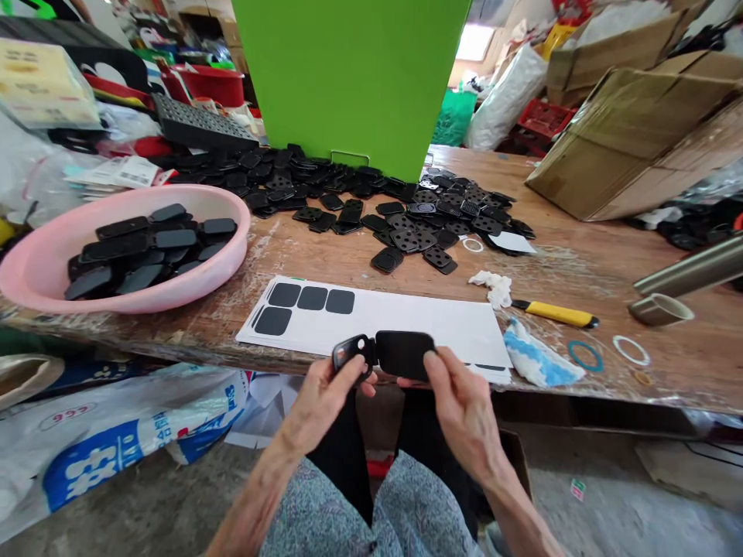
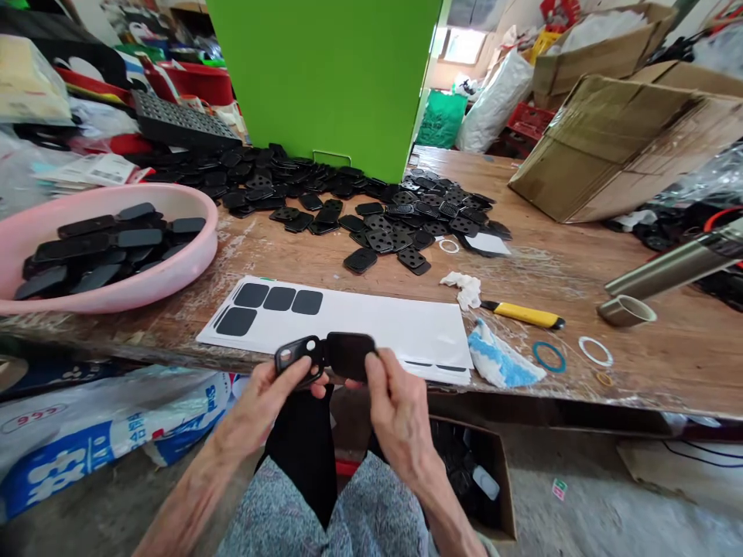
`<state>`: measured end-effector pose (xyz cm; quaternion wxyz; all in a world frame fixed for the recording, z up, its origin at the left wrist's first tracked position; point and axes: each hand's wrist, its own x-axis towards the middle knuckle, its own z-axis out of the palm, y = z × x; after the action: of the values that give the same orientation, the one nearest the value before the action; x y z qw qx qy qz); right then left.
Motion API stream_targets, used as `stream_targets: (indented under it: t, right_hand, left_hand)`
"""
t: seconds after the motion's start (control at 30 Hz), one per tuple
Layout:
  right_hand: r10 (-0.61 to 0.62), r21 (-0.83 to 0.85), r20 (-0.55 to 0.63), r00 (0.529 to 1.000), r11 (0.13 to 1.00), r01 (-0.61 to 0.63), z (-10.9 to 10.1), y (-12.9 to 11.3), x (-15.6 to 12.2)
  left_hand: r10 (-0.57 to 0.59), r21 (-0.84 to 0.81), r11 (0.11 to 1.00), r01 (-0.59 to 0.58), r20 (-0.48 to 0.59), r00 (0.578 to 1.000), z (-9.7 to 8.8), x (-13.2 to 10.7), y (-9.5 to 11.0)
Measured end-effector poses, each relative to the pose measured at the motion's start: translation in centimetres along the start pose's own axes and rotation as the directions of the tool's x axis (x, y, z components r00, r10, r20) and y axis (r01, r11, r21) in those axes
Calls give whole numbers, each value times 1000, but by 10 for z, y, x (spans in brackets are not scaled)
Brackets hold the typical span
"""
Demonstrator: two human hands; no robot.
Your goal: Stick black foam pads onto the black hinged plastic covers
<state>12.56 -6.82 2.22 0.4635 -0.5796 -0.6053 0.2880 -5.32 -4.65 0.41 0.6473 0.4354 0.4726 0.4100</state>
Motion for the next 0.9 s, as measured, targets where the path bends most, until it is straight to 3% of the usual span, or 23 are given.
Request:
stream_targets:
  t: [0.07,0.17,0.33,0.5,0.6,0.7,0.8,0.9]
  right_hand:
    - [182,265,115,977,942,-206,-4,2,2]
    - [263,508,229,937,789,-346,-5,6,4]
    - [297,617,247,922,686,-386,0,10,1]
    - [227,742,240,944,585,-329,1,15,-1]
    - [250,693,202,947,646,-318,1,17,0]
    - [274,579,175,946,748,-324,-2,16,-1]
    - [247,458,244,938,823,-336,-8,12,-4]
    - [171,279,311,935,924,-262,-22,15,-4]
  left_hand:
    - [-57,-163,984,73,103,993,-6,1,1]
    - [-92,-344,925,162,212,973,-11,2,0]
    - [-109,-423,887,185,198,974,-9,1,-3]
    - [-116,-398,904,158,127,985,-3,-1,-1]
    - [-140,-382,908,172,109,984,-4,-3,-2]
    - [-218,-338,901,272,189,958,-11,-6,-2]
    - [-312,-217,894,392,325,893,-17,-5,3]
    - [-437,13,880,475,418,797,-9,3,9]
